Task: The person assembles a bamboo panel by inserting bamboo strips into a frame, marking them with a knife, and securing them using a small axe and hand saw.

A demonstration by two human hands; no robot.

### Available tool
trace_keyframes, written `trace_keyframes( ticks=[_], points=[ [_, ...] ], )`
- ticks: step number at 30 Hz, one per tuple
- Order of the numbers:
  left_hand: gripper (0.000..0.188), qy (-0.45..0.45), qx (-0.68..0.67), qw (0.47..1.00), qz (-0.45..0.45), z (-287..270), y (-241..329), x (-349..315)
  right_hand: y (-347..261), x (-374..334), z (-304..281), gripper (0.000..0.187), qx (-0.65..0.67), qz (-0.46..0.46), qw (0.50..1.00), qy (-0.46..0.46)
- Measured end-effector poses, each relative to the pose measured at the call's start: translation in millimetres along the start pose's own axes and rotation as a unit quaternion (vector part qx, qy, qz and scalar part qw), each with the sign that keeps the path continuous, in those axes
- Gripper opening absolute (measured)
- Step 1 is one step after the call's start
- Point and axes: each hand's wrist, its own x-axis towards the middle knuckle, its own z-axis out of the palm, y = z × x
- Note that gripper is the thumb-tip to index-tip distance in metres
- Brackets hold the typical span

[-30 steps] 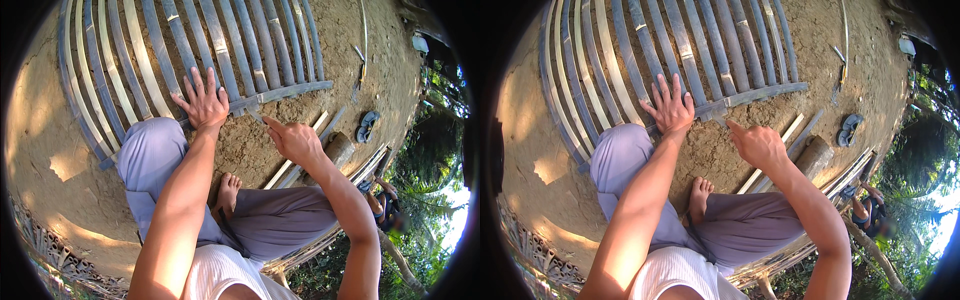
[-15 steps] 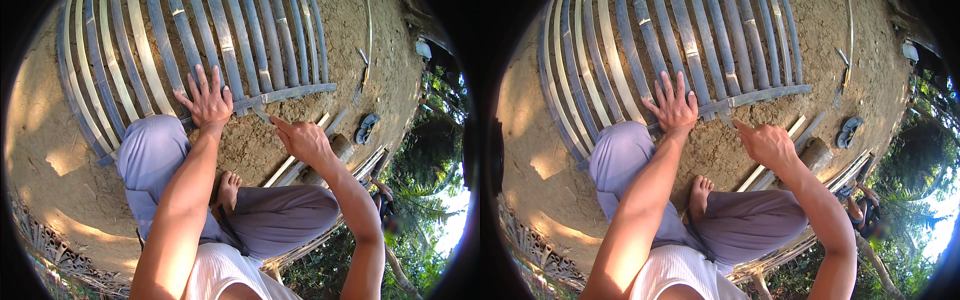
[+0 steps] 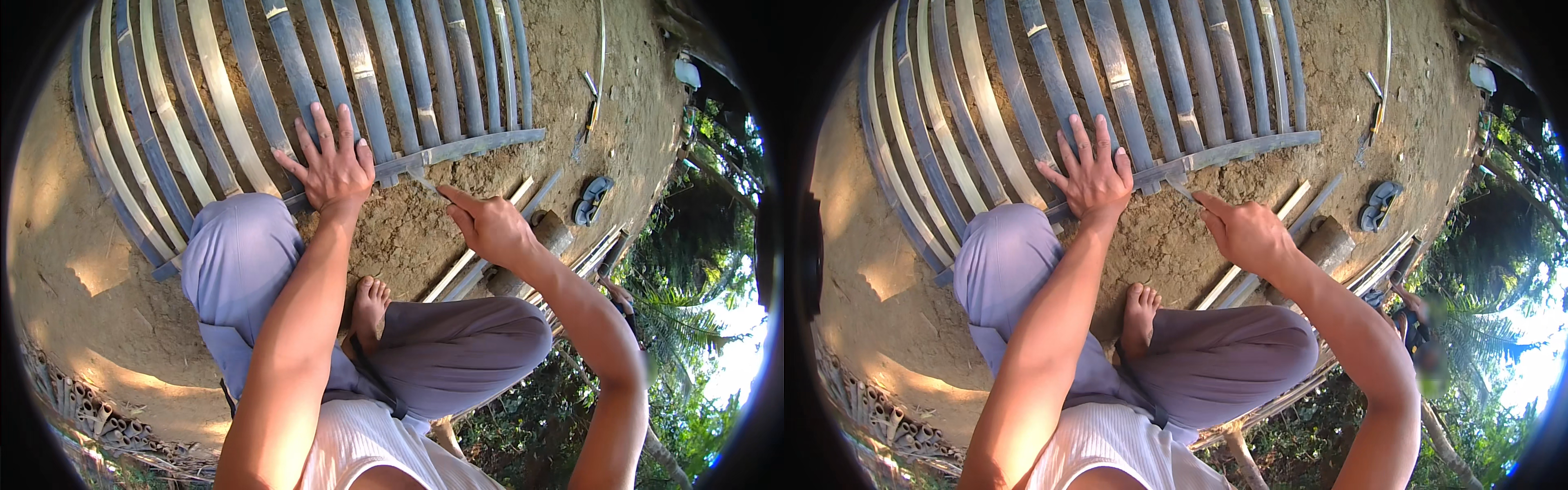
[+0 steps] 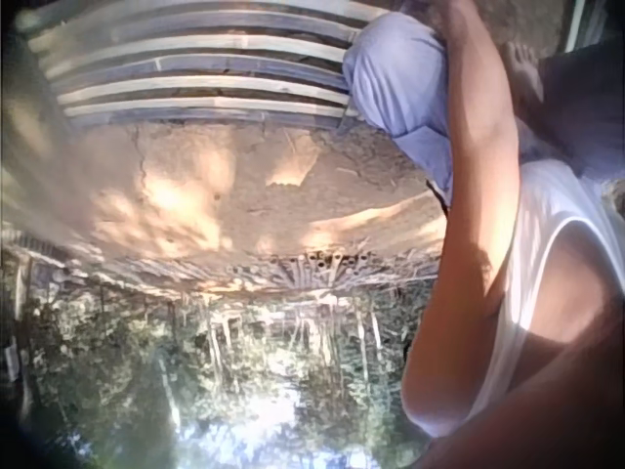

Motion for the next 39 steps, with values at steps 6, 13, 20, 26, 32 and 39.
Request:
trace_keyframes(
  ticks=[6,13,20,26,32,39],
  points=[
    [0.069,-0.007,-0.002,1.000,-0.006,4.5,-0.8,-2.2,-51.5,1.1,12.1,0.024,0.643,0.376,0.667,-0.019],
    [0.069,-0.001,-0.024,1.000,0.012,3.6,0.3,0.7,-9.8,1.7,-5.5,0.063,-0.297,-0.044,0.941,-0.158],
    [0.067,-0.017,-0.030,0.999,0.015,7.1,-3.9,-2.1,-54.1,-11.8,38.1,0.048,0.422,0.287,0.860,-0.014],
    [0.069,-0.010,-0.005,1.000,0.013,8.3,-3.5,0.9,-63.3,-2.8,24.6,0.046,0.586,0.381,0.715,-0.007],
    [0.067,0.002,-0.010,1.000,0.021,6.3,0.3,1.6,-7.3,13.1,-26.2,0.055,-0.329,-0.105,0.932,-0.113],
    [0.069,-0.005,-0.002,1.000,0.010,7.5,-3.9,2.6,-42.0,-10.4,37.7,0.028,0.742,0.377,0.553,-0.029]
  ],
)
